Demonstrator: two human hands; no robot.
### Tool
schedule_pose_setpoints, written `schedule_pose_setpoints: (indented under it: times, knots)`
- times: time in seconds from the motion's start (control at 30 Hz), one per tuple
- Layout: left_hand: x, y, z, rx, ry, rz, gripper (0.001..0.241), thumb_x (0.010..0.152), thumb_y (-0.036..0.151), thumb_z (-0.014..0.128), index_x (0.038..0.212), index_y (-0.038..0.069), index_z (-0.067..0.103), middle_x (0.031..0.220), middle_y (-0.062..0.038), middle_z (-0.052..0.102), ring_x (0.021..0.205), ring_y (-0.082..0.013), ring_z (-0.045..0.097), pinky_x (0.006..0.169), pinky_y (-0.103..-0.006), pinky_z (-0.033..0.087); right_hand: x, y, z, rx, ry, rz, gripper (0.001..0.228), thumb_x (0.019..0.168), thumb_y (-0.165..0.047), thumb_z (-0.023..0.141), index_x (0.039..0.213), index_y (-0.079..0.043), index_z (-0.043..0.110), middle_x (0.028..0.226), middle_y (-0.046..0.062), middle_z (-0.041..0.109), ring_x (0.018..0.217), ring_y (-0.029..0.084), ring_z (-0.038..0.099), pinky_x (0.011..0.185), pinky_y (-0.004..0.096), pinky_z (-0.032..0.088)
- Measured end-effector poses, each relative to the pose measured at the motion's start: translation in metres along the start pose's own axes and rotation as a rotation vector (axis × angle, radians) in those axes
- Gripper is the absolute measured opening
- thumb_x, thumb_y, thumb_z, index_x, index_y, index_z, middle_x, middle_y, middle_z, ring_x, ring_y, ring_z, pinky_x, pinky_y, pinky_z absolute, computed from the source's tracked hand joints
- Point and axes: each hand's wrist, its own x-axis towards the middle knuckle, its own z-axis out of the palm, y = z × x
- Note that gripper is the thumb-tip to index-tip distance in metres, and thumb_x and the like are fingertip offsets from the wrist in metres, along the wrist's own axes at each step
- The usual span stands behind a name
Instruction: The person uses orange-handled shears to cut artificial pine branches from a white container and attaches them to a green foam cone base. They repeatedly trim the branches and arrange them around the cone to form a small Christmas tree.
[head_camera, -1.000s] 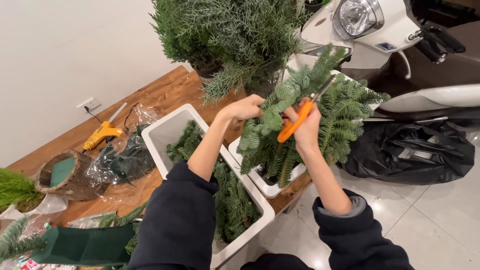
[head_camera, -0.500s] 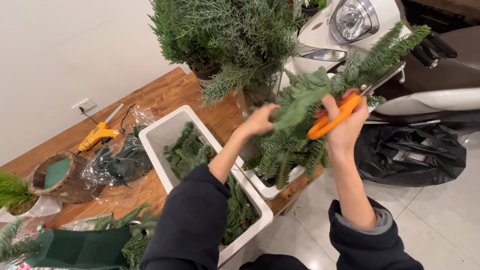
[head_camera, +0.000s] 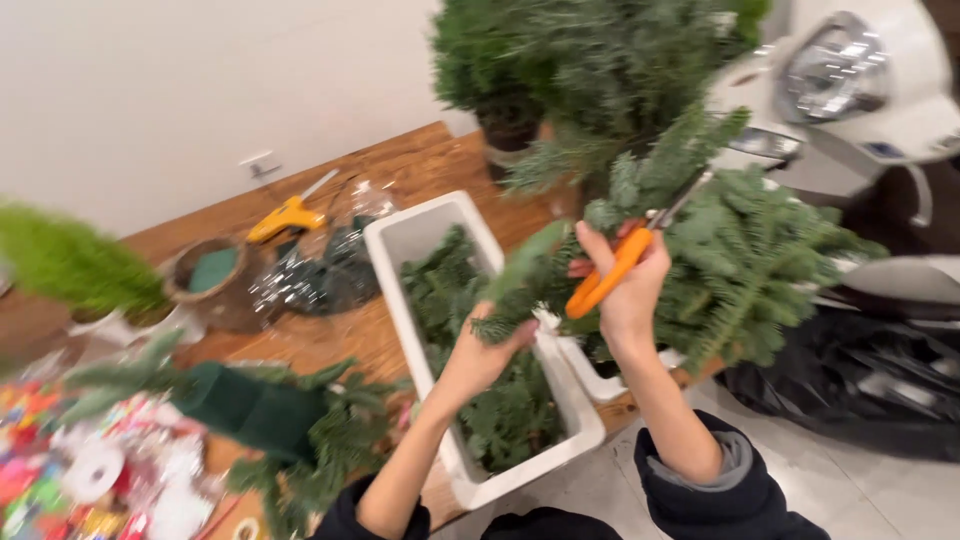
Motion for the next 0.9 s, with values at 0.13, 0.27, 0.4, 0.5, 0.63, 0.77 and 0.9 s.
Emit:
schedule_pose_setpoints:
  times: [0.13,0.27,0.4,0.5,0.63,0.77,0.9]
  knots:
    - [-0.047,-0.012,-0.045,-0.16,0.309,-0.252,0.026,0.097,0.021,0.066,0.082,0.002,0.073,0.065,-0.017,0.07,0.044,-0.0173,0.062,0.043,-0.0264,0.048,-0.033,0.025,0.028,-0.046,-0.309,0.127,0.034,0.086,-0.011,0.081,0.102,-0.005,0.052,0.067,0.007,0.058,0.047,0.023,0.067,0.042,0.033,0.059]
    - [-0.104,-0.018,-0.098,-0.234,0.401,-0.47,0.034,0.098,0.017,0.063,0.072,-0.003,0.066,0.057,-0.018,0.063,0.036,-0.017,0.05,0.041,-0.0274,0.039,-0.057,0.023,0.009,-0.39,-0.728,0.261,0.041,0.074,-0.009,0.085,0.112,-0.005,0.069,0.061,0.015,0.065,0.037,0.019,0.061,0.037,0.03,0.052]
    - [-0.133,-0.041,-0.123,-0.185,0.429,-0.558,0.039,0.094,0.019,0.069,0.062,-0.003,0.062,0.04,-0.014,0.05,0.033,-0.0174,0.044,0.04,-0.0282,0.037,-0.082,0.023,-0.01,-0.528,-0.824,0.559,0.021,0.074,-0.013,0.087,0.082,-0.002,0.07,0.058,0.017,0.065,0.036,0.018,0.052,0.035,0.029,0.044]
    - [-0.129,-0.003,-0.12,-0.161,0.36,-0.643,0.046,0.092,0.027,0.07,0.058,-0.003,0.065,0.04,-0.011,0.049,0.037,-0.0159,0.042,0.044,-0.0273,0.039,-0.09,0.041,-0.022,-0.608,-0.855,0.705,0.024,0.076,-0.014,0.084,0.092,-0.001,0.072,0.061,0.015,0.06,0.042,0.016,0.048,0.038,0.029,0.04]
    - [-0.129,-0.018,-0.121,-0.074,0.316,-0.701,0.045,0.097,0.029,0.066,0.085,-0.012,0.053,0.05,-0.012,0.053,0.043,-0.0169,0.052,0.053,-0.0308,0.047,-0.096,0.062,-0.028,-0.746,-1.005,0.759,0.033,0.081,-0.031,0.078,0.092,-0.003,0.067,0.055,0.01,0.053,0.051,0.018,0.05,0.039,0.028,0.036]
    - [-0.136,-0.078,-0.129,0.119,0.277,-0.568,0.04,0.098,0.023,0.064,0.067,-0.002,0.064,0.05,-0.014,0.06,0.04,-0.0158,0.055,0.048,-0.0275,0.049,-0.111,0.063,-0.023,-0.759,-1.046,0.933,0.05,0.089,-0.047,0.066,0.111,-0.002,0.059,0.072,0.011,0.057,0.057,0.02,0.054,0.042,0.029,0.042]
    - [-0.133,-0.096,-0.123,0.18,0.268,-0.547,0.036,0.095,0.023,0.066,0.068,0.001,0.064,0.052,-0.01,0.062,0.04,-0.0168,0.052,0.046,-0.0305,0.046,-0.121,0.043,-0.003,-0.779,-1.031,1.009,0.057,0.09,-0.05,0.062,0.117,0.0,0.054,0.085,0.01,0.058,0.069,0.017,0.054,0.057,0.031,0.049]
